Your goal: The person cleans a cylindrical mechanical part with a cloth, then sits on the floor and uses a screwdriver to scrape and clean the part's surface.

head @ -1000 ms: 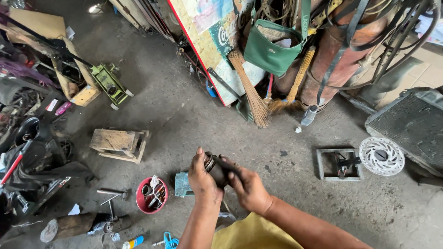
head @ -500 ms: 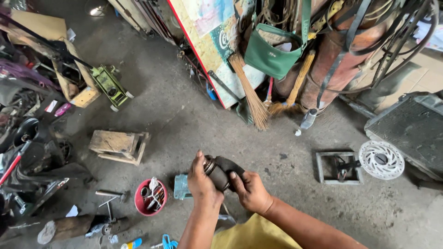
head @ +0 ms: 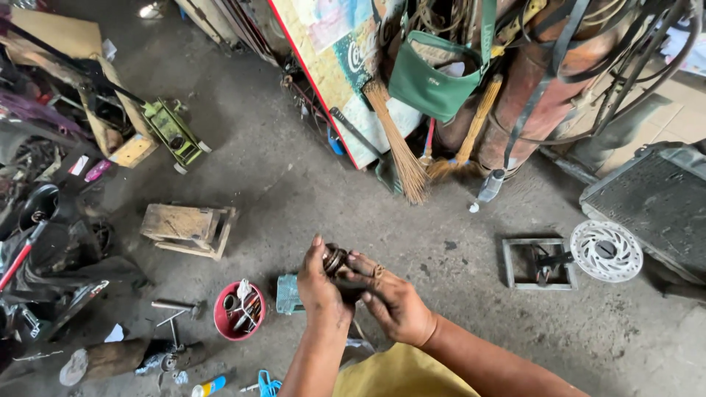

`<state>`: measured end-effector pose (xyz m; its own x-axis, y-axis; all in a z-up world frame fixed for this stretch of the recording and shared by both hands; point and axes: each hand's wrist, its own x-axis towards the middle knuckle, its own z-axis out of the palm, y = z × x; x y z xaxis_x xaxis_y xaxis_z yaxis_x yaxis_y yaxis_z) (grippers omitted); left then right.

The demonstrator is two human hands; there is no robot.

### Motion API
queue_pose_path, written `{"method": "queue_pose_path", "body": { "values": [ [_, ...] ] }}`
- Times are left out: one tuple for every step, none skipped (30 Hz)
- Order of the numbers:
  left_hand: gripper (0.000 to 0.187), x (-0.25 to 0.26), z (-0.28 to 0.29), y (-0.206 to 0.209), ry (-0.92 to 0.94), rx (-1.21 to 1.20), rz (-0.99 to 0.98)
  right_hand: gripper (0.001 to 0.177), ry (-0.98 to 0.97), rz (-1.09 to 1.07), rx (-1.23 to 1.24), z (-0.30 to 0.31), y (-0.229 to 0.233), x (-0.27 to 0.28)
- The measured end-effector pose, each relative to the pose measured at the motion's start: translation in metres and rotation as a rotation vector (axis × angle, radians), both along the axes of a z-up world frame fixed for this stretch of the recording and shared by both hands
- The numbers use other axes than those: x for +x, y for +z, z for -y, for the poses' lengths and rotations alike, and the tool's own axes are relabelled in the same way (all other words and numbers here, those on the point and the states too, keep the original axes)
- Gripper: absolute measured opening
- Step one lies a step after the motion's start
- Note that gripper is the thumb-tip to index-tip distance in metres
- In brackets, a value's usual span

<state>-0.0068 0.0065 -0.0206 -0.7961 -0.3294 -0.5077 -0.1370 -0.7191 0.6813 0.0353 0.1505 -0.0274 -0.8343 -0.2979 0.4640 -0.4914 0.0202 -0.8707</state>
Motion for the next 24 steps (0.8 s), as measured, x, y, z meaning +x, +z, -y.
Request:
{"method": "queue_pose_path", "body": {
  "values": [
    [0.018,0.002,0.003,0.001,-0.007,-0.004,0.005,0.034,-0.007,0.005,-0.004,0.003,-0.007,0.0],
    [0.024,0.003,0.006,0.001,-0.003,-0.034,-0.001,0.021,-0.057,0.382,-0.18,0.006,-0.015,-0.001],
    [0.029,0.002,0.005,-0.001,0.002,-0.061,-0.014,0.027,-0.108,0.751,-0.354,0.006,-0.025,-0.003],
    [0.029,0.006,0.003,0.002,-0.005,-0.061,-0.015,0.027,-0.115,0.749,-0.357,0.005,-0.029,-0.002],
    [0.026,0.007,0.003,0.009,-0.014,-0.057,-0.13,0.029,-0.131,0.763,-0.506,0.006,-0.03,-0.004],
    [0.024,0.009,0.003,0.015,-0.024,-0.053,-0.244,0.042,-0.147,0.774,-0.655,0.008,-0.031,-0.006],
    [0.024,0.011,0.004,0.021,-0.016,-0.056,-0.237,0.042,-0.141,0.784,-0.653,0.007,-0.034,-0.006],
    [0.024,0.014,0.004,0.026,-0.009,-0.102,-0.246,0.041,-0.185,0.846,-0.719,0.007,-0.039,-0.005],
    [0.023,0.009,0.002,0.032,-0.015,-0.146,-0.268,0.041,-0.238,0.893,-0.791,0.004,-0.042,-0.01],
    [0.023,0.008,0.003,0.032,-0.019,-0.147,-0.273,0.041,-0.239,0.887,-0.795,0.001,-0.042,-0.01],
    [0.022,0.009,0.004,0.033,-0.016,-0.132,-0.277,0.037,-0.253,0.86,-0.793,-0.001,-0.04,-0.009],
    [0.02,0.009,0.005,0.034,-0.013,-0.117,-0.282,0.035,-0.267,0.833,-0.791,-0.003,-0.039,-0.008],
    [0.02,0.009,0.005,0.032,-0.012,-0.118,-0.284,0.035,-0.265,0.832,-0.791,-0.004,-0.034,-0.009],
    [0.019,0.009,0.005,0.031,-0.003,-0.104,-0.29,0.036,-0.279,0.857,-0.829,-0.006,-0.029,-0.009],
    [0.018,0.008,0.006,0.031,0.006,-0.092,-0.299,0.038,-0.292,0.881,-0.869,-0.006,-0.024,-0.011],
    [0.018,0.007,0.006,0.032,0.007,-0.094,-0.302,0.038,-0.289,0.878,-0.87,-0.006,-0.021,-0.012],
    [0.019,0.008,0.005,0.033,-0.013,-0.108,-0.289,0.032,-0.26,0.788,-0.916,-0.005,-0.019,-0.011],
    [0.021,0.008,0.004,0.034,-0.033,-0.123,-0.275,0.027,-0.229,0.696,-0.959,-0.005,-0.017,-0.01],
    [0.021,0.008,0.002,0.038,-0.034,-0.124,-0.277,0.027,-0.229,0.694,-0.961,-0.005,-0.008,-0.008],
    [0.023,0.008,-0.001,0.042,-0.019,-0.154,-0.222,0.016,-0.268,0.529,-0.772,-0.005,0.001,-0.005],
    [0.024,0.009,-0.003,0.045,-0.003,-0.182,-0.165,0.008,-0.306,0.366,-0.582,-0.005,0.009,-0.002],
    [0.024,0.009,-0.004,0.044,-0.003,-0.182,-0.166,0.008,-0.306,0.365,-0.582,-0.007,0.026,-0.002],
    [0.023,0.008,-0.004,0.042,0.005,-0.21,-0.187,0.015,-0.159,0.294,-0.44,-0.009,0.043,-0.003],
    [0.022,0.007,-0.005,0.041,0.013,-0.237,-0.208,0.033,-0.014,0.22,-0.296,-0.011,0.06,-0.004]
  ]
}}
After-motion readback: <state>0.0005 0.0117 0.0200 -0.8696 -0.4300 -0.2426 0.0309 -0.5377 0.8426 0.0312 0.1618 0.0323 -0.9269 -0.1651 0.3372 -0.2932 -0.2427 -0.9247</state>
